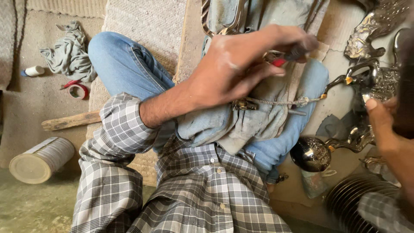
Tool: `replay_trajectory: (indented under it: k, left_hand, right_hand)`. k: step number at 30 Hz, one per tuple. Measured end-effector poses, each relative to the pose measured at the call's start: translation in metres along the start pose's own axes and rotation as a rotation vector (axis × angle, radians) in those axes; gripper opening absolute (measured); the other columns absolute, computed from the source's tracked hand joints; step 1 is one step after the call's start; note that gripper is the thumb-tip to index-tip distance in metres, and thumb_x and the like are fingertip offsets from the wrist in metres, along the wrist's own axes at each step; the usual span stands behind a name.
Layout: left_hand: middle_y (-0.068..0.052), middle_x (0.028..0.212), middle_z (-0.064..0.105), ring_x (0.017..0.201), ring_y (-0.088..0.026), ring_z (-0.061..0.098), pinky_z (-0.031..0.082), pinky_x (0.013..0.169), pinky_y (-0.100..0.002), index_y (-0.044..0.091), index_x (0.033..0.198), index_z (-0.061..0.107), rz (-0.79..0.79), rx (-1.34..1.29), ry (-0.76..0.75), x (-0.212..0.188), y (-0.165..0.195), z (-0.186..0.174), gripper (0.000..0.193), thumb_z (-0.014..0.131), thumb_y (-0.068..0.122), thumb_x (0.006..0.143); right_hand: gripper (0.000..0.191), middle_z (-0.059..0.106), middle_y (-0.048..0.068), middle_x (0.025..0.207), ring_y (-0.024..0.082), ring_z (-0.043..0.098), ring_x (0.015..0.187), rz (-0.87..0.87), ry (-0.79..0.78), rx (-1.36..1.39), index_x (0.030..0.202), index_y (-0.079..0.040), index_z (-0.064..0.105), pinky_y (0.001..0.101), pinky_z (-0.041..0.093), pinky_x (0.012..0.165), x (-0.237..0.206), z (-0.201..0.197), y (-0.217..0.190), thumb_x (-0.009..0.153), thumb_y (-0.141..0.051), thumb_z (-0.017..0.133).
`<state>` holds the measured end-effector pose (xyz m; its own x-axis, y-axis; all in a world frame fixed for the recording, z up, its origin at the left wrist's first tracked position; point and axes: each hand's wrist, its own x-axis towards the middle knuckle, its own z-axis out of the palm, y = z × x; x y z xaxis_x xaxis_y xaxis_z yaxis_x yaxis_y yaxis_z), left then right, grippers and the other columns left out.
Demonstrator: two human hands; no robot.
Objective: The person sits cross-legged on the floor and uses a hammer and chisel to shape a small metal object. They repeatedly strike the chisel with the hammer while holding the object steady on a cloth-covered surface.
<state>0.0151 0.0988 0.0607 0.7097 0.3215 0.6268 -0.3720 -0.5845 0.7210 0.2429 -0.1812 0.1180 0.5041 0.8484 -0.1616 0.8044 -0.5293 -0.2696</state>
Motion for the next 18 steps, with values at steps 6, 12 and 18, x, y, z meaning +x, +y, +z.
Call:
replay_trajectory:
  k: [6,12,18]
  left_hand:
    - [-0.007,0.123,0.074,0.105,-0.017,0.078,0.068,0.092,-0.031,0.017,0.153,0.045,0.135,0.026,-0.131,0.002,-0.017,0.006,0.062,0.069,-0.006,0.101]
    - [-0.008,0.126,0.075,0.103,-0.018,0.078,0.067,0.088,-0.031,0.017,0.155,0.049,0.161,0.029,-0.168,0.003,-0.021,0.004,0.066,0.071,-0.01,0.099]
    - [-0.005,0.122,0.076,0.1,-0.016,0.079,0.068,0.09,-0.031,0.02,0.155,0.047,0.142,0.032,-0.194,0.003,-0.019,0.005,0.07,0.067,-0.011,0.096]
  right_hand:
    - [0.018,0.067,0.016,0.081,0.023,0.065,0.064,-0.006,0.047,-0.223,0.109,0.008,0.069,0.0334,0.054,0.061,-0.025,0.017,0.037,0.112,-0.01,0.065]
    - [0.02,0.065,0.009,0.088,0.016,0.061,0.071,0.058,0.126,-0.201,0.115,0.002,0.065,0.0271,0.049,0.067,-0.059,0.029,0.072,0.12,-0.014,0.055]
    - [0.013,0.061,0.012,0.099,0.016,0.059,0.079,0.158,0.254,0.141,0.118,0.005,0.061,0.0277,0.05,0.075,-0.075,0.037,0.076,0.114,-0.007,0.057]
